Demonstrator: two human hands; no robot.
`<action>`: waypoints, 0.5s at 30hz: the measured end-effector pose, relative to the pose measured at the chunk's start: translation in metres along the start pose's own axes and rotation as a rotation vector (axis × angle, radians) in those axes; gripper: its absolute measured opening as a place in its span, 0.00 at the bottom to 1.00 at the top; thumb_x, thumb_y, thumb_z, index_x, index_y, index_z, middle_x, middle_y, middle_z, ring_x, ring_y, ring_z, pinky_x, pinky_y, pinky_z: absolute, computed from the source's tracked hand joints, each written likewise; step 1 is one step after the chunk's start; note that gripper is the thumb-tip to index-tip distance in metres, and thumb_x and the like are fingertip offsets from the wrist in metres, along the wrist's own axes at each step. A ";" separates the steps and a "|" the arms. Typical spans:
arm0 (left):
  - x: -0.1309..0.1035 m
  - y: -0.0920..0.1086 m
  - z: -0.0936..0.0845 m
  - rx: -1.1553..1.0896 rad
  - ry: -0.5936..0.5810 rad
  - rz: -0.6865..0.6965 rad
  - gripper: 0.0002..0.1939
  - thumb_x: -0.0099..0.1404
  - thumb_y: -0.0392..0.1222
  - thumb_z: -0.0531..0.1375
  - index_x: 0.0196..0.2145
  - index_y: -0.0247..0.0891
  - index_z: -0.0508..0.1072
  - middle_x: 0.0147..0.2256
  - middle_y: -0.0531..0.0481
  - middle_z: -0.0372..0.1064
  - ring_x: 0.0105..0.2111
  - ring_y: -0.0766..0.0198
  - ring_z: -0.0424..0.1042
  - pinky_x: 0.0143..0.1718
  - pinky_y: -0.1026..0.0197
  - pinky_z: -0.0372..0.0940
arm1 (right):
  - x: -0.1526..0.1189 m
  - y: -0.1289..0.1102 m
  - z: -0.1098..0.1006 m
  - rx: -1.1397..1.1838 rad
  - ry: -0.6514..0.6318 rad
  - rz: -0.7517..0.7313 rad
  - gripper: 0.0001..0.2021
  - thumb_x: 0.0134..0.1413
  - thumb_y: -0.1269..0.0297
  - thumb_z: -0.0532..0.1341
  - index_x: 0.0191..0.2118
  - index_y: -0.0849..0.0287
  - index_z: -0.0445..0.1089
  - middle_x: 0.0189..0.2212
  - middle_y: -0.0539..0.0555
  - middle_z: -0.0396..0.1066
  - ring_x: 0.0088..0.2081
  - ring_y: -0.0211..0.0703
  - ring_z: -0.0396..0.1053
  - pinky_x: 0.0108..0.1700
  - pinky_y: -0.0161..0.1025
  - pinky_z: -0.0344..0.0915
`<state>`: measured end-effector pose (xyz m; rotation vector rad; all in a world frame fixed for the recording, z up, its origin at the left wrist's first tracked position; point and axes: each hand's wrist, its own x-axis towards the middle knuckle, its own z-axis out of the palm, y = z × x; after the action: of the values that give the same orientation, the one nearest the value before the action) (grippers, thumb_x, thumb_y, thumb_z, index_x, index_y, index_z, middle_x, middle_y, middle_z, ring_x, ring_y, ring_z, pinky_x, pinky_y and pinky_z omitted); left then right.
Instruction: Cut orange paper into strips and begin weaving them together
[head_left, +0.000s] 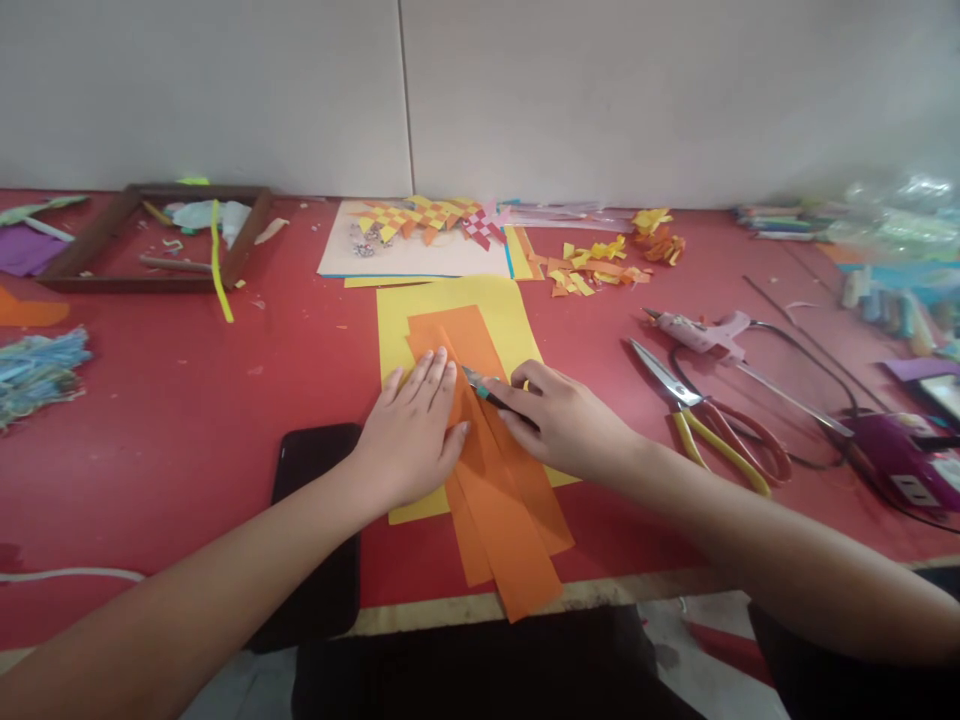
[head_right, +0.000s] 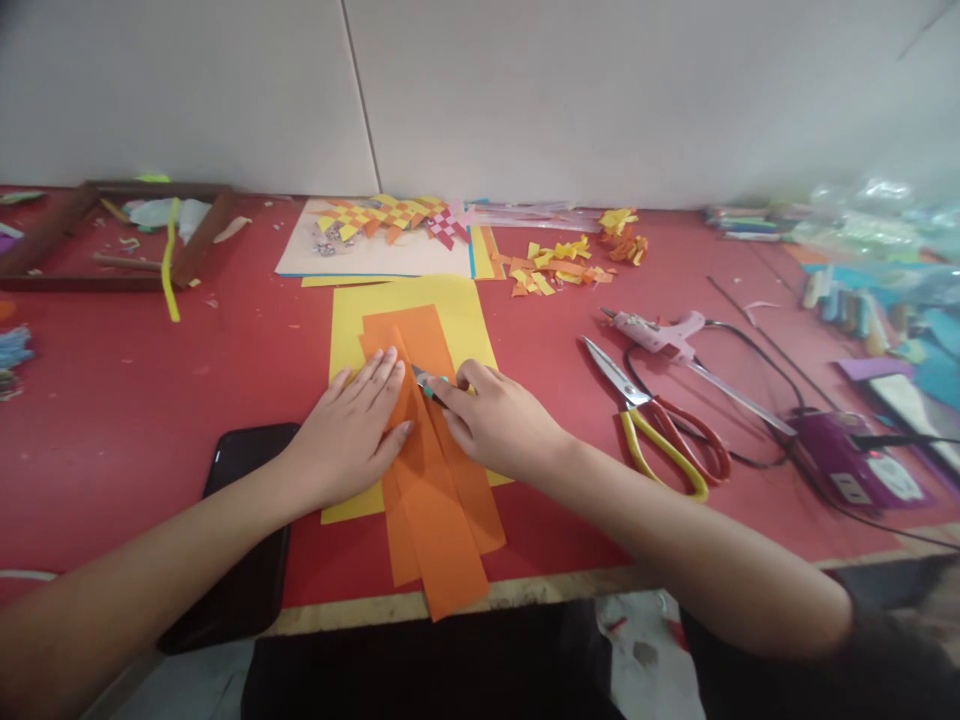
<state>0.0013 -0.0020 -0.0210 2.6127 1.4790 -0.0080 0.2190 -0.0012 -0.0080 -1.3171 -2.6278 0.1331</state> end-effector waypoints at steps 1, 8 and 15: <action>0.000 0.000 0.000 -0.003 0.007 0.002 0.34 0.73 0.48 0.43 0.69 0.22 0.48 0.71 0.34 0.38 0.71 0.48 0.40 0.68 0.41 0.43 | 0.003 -0.001 0.000 -0.001 -0.002 0.002 0.19 0.64 0.68 0.53 0.58 0.62 0.69 0.40 0.60 0.68 0.32 0.41 0.66 0.36 0.40 0.68; 0.000 0.001 0.000 -0.002 0.016 0.005 0.34 0.73 0.47 0.44 0.69 0.23 0.49 0.71 0.34 0.38 0.71 0.48 0.40 0.68 0.41 0.43 | 0.012 -0.005 0.001 0.004 -0.023 0.039 0.20 0.63 0.68 0.54 0.59 0.62 0.68 0.40 0.60 0.67 0.31 0.41 0.65 0.36 0.40 0.68; 0.000 0.000 0.001 0.011 -0.012 -0.007 0.35 0.73 0.48 0.44 0.69 0.23 0.47 0.71 0.36 0.36 0.71 0.49 0.38 0.69 0.42 0.42 | 0.000 0.002 0.002 0.007 0.014 0.033 0.20 0.63 0.69 0.53 0.58 0.62 0.69 0.40 0.60 0.67 0.32 0.42 0.66 0.36 0.41 0.69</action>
<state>0.0020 -0.0021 -0.0224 2.6115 1.4882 -0.0330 0.2203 -0.0004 -0.0106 -1.3545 -2.5931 0.1370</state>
